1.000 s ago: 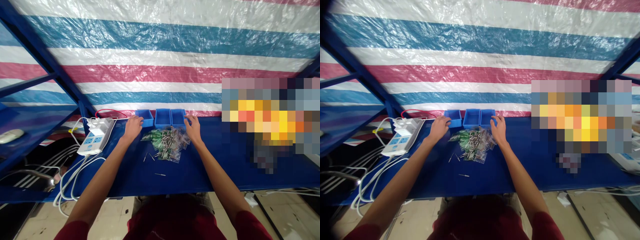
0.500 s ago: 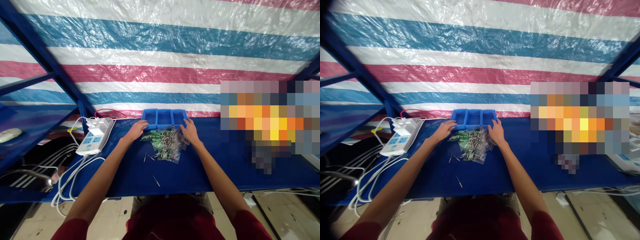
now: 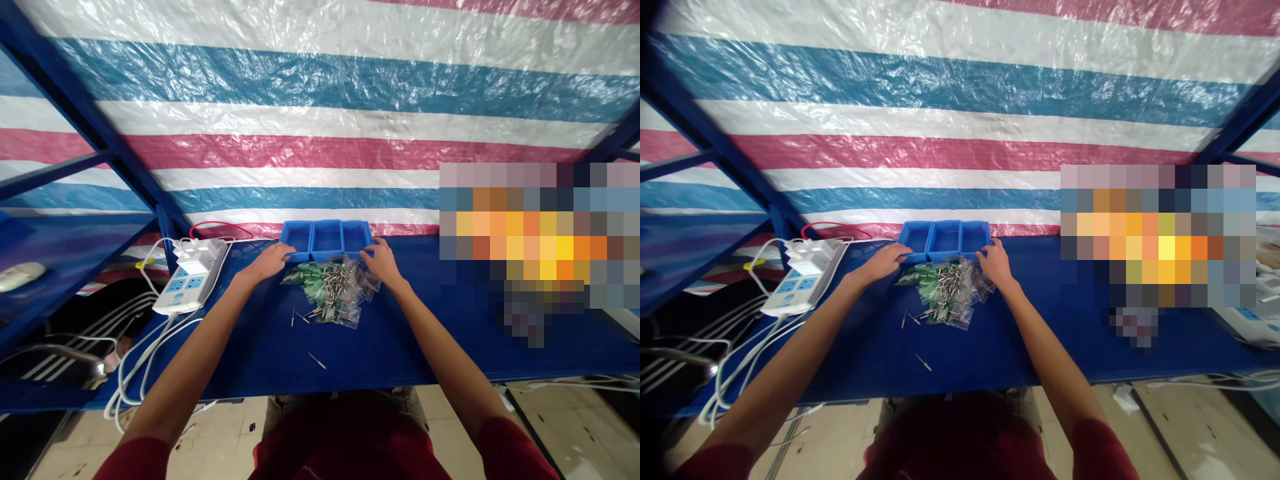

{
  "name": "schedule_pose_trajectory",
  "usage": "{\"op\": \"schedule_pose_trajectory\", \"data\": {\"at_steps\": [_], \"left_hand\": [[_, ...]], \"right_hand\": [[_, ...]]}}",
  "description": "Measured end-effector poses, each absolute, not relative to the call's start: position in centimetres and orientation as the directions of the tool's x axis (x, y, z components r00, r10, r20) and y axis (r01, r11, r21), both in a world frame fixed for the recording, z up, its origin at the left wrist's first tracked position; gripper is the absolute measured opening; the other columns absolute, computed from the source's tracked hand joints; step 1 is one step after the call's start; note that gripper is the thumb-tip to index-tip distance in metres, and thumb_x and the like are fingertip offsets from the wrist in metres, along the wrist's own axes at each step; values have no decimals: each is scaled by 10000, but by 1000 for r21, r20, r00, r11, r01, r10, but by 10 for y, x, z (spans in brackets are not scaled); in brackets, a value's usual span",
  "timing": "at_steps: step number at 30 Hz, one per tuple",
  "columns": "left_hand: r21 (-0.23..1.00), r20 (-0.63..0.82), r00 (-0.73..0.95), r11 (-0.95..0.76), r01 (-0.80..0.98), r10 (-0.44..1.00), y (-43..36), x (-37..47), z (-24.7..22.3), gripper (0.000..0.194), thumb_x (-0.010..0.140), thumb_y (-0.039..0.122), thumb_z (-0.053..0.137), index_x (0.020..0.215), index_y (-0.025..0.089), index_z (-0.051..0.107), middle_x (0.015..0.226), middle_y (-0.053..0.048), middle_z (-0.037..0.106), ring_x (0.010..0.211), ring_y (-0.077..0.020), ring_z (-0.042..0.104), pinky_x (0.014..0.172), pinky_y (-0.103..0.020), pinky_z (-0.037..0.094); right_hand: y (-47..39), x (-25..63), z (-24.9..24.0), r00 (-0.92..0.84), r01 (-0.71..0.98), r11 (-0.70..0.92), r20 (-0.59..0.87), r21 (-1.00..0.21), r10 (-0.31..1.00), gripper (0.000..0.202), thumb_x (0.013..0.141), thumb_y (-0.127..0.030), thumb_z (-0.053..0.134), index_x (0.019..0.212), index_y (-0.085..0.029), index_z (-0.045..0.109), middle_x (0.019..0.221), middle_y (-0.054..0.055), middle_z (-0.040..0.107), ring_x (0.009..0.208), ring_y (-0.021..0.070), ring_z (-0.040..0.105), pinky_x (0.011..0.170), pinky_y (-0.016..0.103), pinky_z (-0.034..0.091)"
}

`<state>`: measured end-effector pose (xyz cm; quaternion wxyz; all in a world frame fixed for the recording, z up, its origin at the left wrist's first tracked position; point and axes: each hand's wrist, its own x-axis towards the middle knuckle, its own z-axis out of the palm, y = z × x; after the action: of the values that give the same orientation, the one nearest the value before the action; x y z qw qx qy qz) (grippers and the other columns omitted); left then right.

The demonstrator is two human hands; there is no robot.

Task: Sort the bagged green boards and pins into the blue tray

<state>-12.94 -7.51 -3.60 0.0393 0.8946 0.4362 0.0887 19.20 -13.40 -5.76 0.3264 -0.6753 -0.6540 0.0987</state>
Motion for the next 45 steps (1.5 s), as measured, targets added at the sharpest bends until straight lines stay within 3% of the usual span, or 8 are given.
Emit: {"op": "schedule_pose_trajectory", "data": {"at_steps": [7,11,16,21,30,35,41,45], "left_hand": [[103,386,560,-638,763,733,-99,-97,-25,367,900,206,410,1200,197,623,1212,-88,646,1199,-230,531,1092,-467,323],[71,341,709,-769,636,618,-112,-61,-25,336,980,270,367,1142,188,649,1132,-79,672,1147,-222,556,1107,-482,276],[41,391,754,-828,559,528,-128,-32,-39,381,1005,315,344,1187,157,639,1174,-116,653,1084,-223,581,934,-369,412],[55,250,781,-813,579,573,-139,-22,-56,387,1002,318,350,1291,217,587,1286,-83,624,1152,-246,561,921,-392,398],[211,289,766,-819,534,574,-137,-38,-46,353,1002,317,371,1202,191,633,1237,-80,651,1167,-208,568,961,-367,405],[270,380,668,-768,581,639,-164,-75,-37,349,997,331,384,1220,223,630,1249,-75,644,1210,-210,545,1038,-393,394],[133,246,724,-762,633,645,-209,-114,-52,577,965,494,408,1476,228,380,1547,-121,331,1441,-295,271,1151,-470,279],[81,158,780,-795,601,605,-224,-122,-61,746,908,613,439,1533,268,225,1594,-89,223,1464,-316,205,1174,-473,235]], "right_hand": [[-136,191,-61,19,833,199,387,-516,922,322,856,-260,558,1136,-149,671,1377,161,504,1280,286,473,1079,440,381],[-133,190,-60,-19,838,222,380,-499,925,239,856,-235,545,1015,-158,706,1342,147,535,1265,286,475,1085,453,367],[-137,187,-56,-11,831,272,474,-485,880,239,857,-209,515,995,-176,707,1218,130,602,1137,279,532,1019,445,417],[-149,182,-50,-27,831,323,547,-453,837,280,896,-212,441,943,-183,716,1002,107,669,956,259,566,903,408,467],[-221,165,-47,-316,726,550,510,-413,800,242,938,-234,444,961,-183,679,937,95,679,895,218,607,832,350,488],[-293,124,-50,-508,729,597,319,-336,800,246,919,-407,554,831,-186,618,803,52,638,761,182,608,687,290,469],[-325,93,-58,-543,817,566,181,-114,820,221,879,-404,612,903,-187,582,849,69,628,775,223,608,611,310,443],[-327,91,-64,-524,829,551,207,-99,826,126,933,-307,520,927,-195,578,862,63,628,764,217,610,603,317,441]]}}
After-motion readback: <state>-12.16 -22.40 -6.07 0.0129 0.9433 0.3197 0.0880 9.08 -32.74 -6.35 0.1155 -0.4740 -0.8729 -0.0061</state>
